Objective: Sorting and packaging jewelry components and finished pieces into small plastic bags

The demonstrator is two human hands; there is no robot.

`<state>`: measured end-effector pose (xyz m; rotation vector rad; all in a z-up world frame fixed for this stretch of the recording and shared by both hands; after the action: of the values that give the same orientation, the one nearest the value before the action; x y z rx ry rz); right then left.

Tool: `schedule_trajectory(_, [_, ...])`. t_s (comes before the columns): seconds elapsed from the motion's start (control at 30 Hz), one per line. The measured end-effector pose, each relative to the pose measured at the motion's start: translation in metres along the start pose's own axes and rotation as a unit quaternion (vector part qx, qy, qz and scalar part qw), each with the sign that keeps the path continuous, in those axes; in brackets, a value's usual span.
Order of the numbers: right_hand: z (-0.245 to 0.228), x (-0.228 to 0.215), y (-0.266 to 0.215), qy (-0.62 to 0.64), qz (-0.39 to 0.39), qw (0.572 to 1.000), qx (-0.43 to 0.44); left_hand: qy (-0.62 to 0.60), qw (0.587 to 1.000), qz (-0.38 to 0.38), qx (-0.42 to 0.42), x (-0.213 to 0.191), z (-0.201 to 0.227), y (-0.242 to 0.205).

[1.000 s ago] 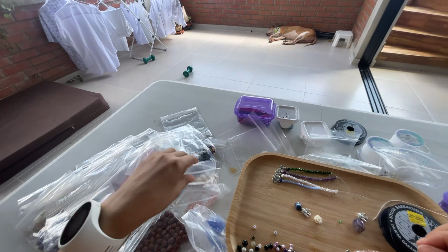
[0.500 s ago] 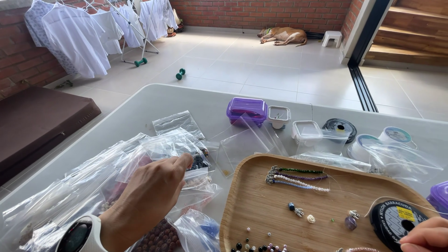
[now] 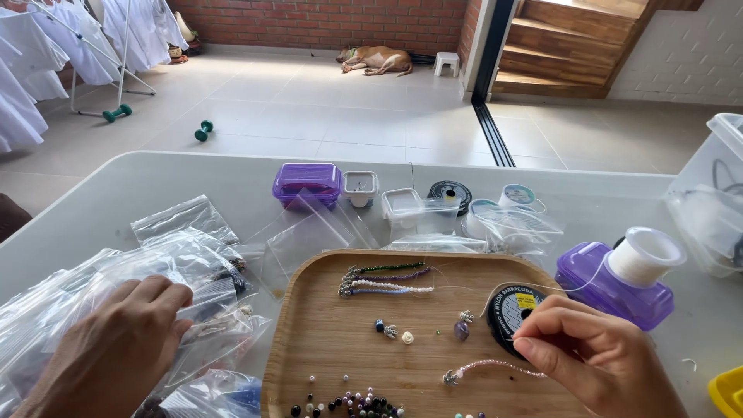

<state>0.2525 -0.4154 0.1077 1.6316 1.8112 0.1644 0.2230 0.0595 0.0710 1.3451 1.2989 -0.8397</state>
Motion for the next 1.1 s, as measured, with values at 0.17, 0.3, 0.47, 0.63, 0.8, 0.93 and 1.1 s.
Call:
schedule_trajectory(0.17, [-0.003,0.0,-0.001,-0.019,0.004,1.0,-0.001,-0.026,0.999,-0.005,-0.022,-0.014,0.004,-0.005])
schedule_trajectory(0.3, [0.002,0.003,-0.002,-0.026,-0.002,1.0,-0.008,-0.031,0.998,0.035,0.046,-0.004,0.011,-0.002])
schedule_trajectory(0.47, [-0.006,0.011,-0.003,-0.022,-0.011,1.0,0.008,-0.013,0.997,0.06,0.048,-0.01,0.017,-0.005])
schedule_trajectory(0.63, [0.0,0.015,-0.006,-0.002,-0.013,0.999,0.037,-0.043,0.995,0.073,0.058,-0.017,0.022,-0.009])
schedule_trajectory(0.8, [0.0,0.013,-0.007,-0.034,-0.023,0.998,0.04,-0.228,0.974,-0.011,0.005,-0.019,0.022,-0.012])
schedule_trajectory(0.93, [0.01,0.014,-0.008,-0.04,-0.024,0.999,0.02,-0.341,0.933,-0.099,-0.061,-0.012,0.02,-0.007])
schedule_trajectory(1.1, [0.014,0.014,-0.009,-0.046,-0.017,0.998,0.037,-0.531,0.801,-0.258,-0.094,0.02,0.036,-0.01])
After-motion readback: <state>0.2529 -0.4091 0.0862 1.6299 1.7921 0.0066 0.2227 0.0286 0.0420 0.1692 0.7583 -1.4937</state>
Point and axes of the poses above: each hand's wrist, its own y-axis towards the middle knuckle, its own x-axis out of the palm, z = x × y, the point moved 9 cm from there along y, towards the middle knuckle, and after that the axes turned 6 degrees about z, right-handed, at the moved point
